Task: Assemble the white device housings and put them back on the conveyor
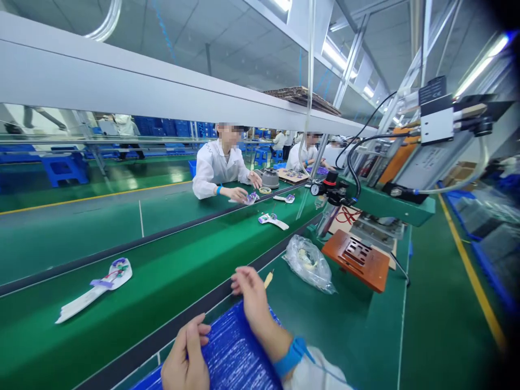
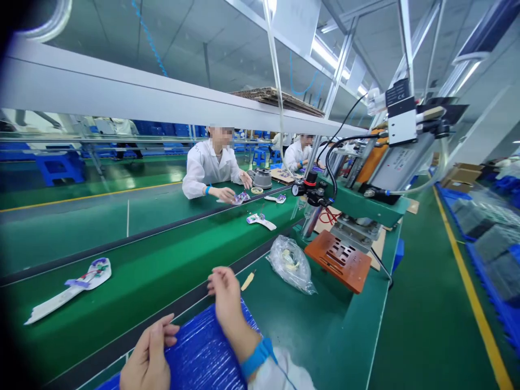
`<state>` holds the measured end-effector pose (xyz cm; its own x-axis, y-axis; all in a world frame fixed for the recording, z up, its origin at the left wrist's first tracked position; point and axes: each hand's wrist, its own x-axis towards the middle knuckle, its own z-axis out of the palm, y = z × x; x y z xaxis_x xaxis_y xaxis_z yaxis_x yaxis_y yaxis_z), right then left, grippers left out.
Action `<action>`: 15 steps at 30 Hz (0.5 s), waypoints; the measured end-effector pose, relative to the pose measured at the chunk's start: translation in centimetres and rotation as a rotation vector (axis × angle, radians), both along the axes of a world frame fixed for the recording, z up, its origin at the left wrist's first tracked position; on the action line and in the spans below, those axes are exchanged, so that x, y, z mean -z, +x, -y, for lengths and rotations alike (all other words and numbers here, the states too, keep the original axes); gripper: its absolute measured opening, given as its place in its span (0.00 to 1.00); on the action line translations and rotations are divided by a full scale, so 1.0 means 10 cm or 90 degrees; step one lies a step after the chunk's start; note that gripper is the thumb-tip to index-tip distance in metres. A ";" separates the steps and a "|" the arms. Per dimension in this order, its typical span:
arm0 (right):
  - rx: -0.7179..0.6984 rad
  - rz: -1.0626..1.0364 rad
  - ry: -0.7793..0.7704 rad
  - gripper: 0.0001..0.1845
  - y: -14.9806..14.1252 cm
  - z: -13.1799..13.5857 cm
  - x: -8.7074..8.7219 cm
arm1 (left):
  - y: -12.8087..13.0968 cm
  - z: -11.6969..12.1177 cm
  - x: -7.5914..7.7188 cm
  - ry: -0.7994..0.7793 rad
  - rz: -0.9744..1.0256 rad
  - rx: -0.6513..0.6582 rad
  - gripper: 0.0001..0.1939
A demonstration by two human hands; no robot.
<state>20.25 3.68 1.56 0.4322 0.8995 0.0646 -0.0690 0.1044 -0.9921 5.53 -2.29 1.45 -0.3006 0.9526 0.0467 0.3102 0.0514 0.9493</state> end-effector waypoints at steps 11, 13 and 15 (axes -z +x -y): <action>0.225 0.238 -0.086 0.17 1.08 -0.82 -0.69 | 0.02 -0.06 -0.07 0.015 0.120 -0.081 0.37; 0.228 0.257 -0.103 0.16 1.13 -0.90 -0.69 | 0.01 -0.07 -0.06 0.011 0.129 -0.094 0.36; 0.223 0.273 -0.120 0.16 1.15 -0.98 -0.67 | -0.02 -0.09 -0.01 0.006 0.135 -0.080 0.38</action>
<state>31.78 13.49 8.27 0.6770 0.7201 0.1522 0.3496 -0.1327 -0.9274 5.35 -1.38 1.55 -0.4209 0.9069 -0.0211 0.0961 0.0677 0.9931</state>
